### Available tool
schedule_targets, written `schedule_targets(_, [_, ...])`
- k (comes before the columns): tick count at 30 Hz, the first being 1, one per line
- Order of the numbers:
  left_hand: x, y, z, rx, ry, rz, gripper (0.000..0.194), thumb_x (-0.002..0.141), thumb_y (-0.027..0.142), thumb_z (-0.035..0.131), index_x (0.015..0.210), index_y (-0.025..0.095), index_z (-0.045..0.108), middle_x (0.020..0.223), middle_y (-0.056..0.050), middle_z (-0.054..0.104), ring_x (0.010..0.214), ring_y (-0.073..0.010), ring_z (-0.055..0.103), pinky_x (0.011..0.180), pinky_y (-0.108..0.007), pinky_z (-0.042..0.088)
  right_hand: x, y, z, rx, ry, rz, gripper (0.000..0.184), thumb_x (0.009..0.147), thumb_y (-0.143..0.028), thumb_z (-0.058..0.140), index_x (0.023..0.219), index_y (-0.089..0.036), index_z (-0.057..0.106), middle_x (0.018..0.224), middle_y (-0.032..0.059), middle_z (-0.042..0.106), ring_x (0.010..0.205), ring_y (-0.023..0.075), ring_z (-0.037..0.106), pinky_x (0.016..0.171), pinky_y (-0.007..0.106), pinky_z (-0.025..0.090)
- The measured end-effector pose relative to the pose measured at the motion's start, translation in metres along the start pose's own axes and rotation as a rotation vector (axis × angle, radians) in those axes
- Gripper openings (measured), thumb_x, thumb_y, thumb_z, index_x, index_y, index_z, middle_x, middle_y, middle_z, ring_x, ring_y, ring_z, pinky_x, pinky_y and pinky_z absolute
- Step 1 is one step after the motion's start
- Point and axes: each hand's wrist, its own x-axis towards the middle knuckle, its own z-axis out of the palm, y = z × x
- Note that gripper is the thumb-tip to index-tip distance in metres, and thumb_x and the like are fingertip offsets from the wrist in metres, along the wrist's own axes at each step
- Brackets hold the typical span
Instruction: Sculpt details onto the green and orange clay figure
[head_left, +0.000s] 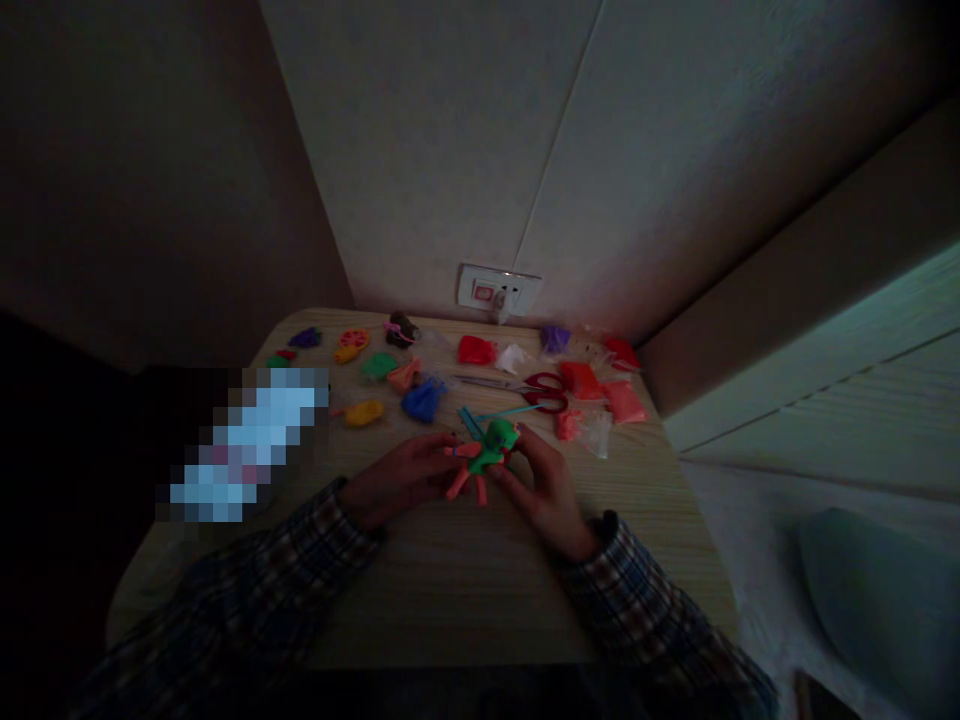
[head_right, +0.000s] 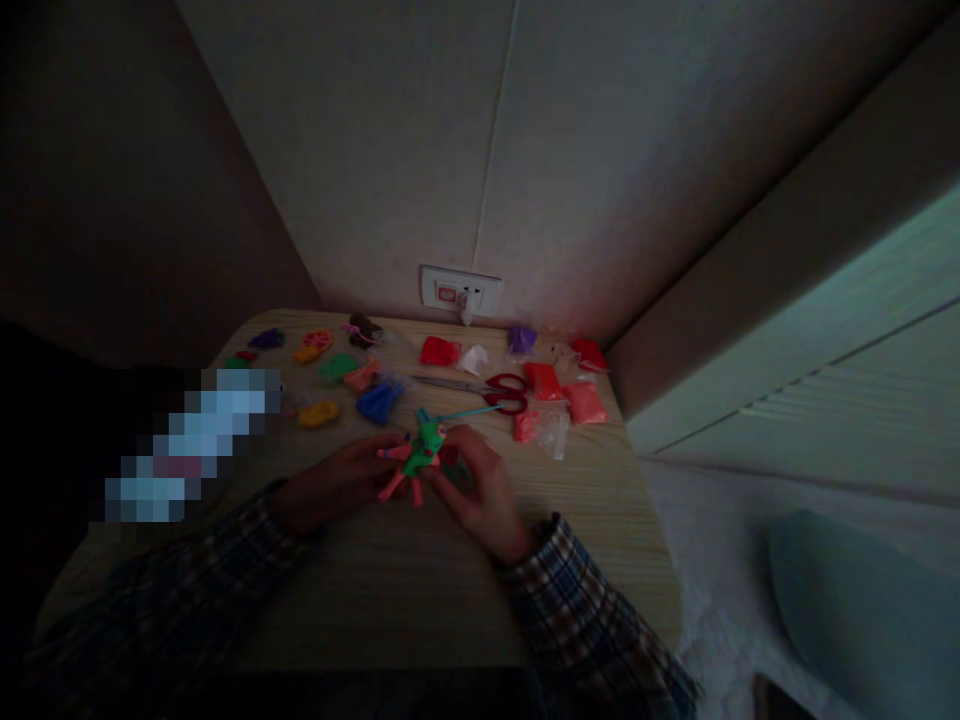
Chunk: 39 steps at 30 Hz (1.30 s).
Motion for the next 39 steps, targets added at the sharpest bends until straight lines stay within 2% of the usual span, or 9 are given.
schedule_targets(2, [0.0,0.001,0.002,0.003,-0.002,0.022,0.028,0.076,0.031,0.078,0.097,0.015,0.069,0.08,-0.001,0.068,0.07,-0.0114,0.06,0.068,-0.022,0.044,-0.001,0.002,0.002,0.044,0.022,0.059,0.012,0.089,-0.033,0.061,0.087,-0.021,0.058,0.079,0.0022,0.06,0.074,0.0187,0.057,0.068,0.031,0.046])
schedule_targets(7, [-0.001,-0.001,0.004,-0.011,-0.103,0.041,0.046,0.065,0.028,0.087,0.106,0.017,0.069,0.088,-0.003,0.072,0.083,-0.0168,0.065,0.078,-0.026,0.047,-0.003,0.008,0.008,0.148,0.061,0.145,0.016,0.087,-0.038,0.062,0.086,-0.022,0.058,0.078,0.0017,0.06,0.079,0.02,0.059,0.073,0.033,0.048])
schedule_targets(11, [0.0,-0.006,0.004,-0.016,-0.073,0.035,0.041,0.069,0.021,0.084,0.107,0.019,0.069,0.084,-0.001,0.071,0.08,-0.0146,0.064,0.079,-0.026,0.047,-0.004,0.009,0.012,0.166,0.069,0.16,0.015,0.086,-0.035,0.064,0.085,-0.022,0.057,0.078,0.0006,0.059,0.076,0.0185,0.058,0.071,0.031,0.048])
schedule_targets(15, [0.002,-0.009,0.003,-0.032,-0.072,0.046,0.039,0.069,0.029,0.084,0.104,0.019,0.069,0.081,-0.001,0.07,0.077,-0.0147,0.064,0.084,-0.031,0.047,-0.003,0.006,0.013,0.169,0.054,0.154,0.013,0.087,-0.034,0.064,0.087,-0.022,0.057,0.079,0.0004,0.059,0.075,0.0173,0.056,0.069,0.029,0.047])
schedule_targets(19, [0.004,-0.009,0.002,-0.007,-0.054,0.041,0.04,0.067,0.031,0.085,0.1,0.017,0.068,0.081,-0.003,0.07,0.077,-0.0159,0.064,0.079,-0.03,0.048,-0.002,0.004,0.012,0.149,0.031,0.14,0.011,0.087,-0.031,0.063,0.086,-0.022,0.057,0.079,0.0002,0.06,0.074,0.0168,0.056,0.069,0.028,0.046])
schedule_targets(25, [0.003,-0.005,0.005,0.064,-0.006,0.112,0.031,0.066,0.024,0.085,0.09,0.015,0.067,0.064,0.0,0.065,0.063,-0.0133,0.059,0.064,-0.026,0.043,-0.001,0.003,0.011,0.132,0.028,0.112,0.011,0.088,-0.032,0.062,0.088,-0.022,0.057,0.079,0.0008,0.061,0.073,0.0172,0.057,0.067,0.029,0.046])
schedule_targets(30, [0.002,-0.003,0.008,0.064,0.022,0.09,0.031,0.067,0.025,0.085,0.091,0.015,0.067,0.066,0.001,0.067,0.064,-0.0135,0.058,0.066,-0.026,0.042,-0.002,0.005,0.012,0.136,0.037,0.115,0.013,0.088,-0.034,0.062,0.087,-0.022,0.057,0.079,0.0008,0.06,0.075,0.0178,0.057,0.068,0.029,0.047])
schedule_targets(35, [0.001,-0.004,0.009,-0.005,-0.006,0.061,0.045,0.061,0.032,0.088,0.098,0.017,0.068,0.074,-0.001,0.069,0.072,-0.0158,0.062,0.072,-0.028,0.046,-0.004,0.008,0.012,0.129,0.054,0.128,0.014,0.087,-0.036,0.063,0.088,-0.023,0.057,0.079,0.001,0.06,0.076,0.0183,0.058,0.07,0.031,0.048])
schedule_targets(39, [0.001,-0.004,0.009,0.012,-0.023,0.068,0.039,0.062,0.03,0.088,0.094,0.016,0.069,0.07,0.0,0.067,0.068,-0.0136,0.06,0.072,-0.028,0.047,-0.005,0.009,0.012,0.127,0.063,0.127,0.013,0.087,-0.034,0.064,0.088,-0.023,0.057,0.079,0.0009,0.061,0.076,0.0182,0.058,0.07,0.031,0.048])
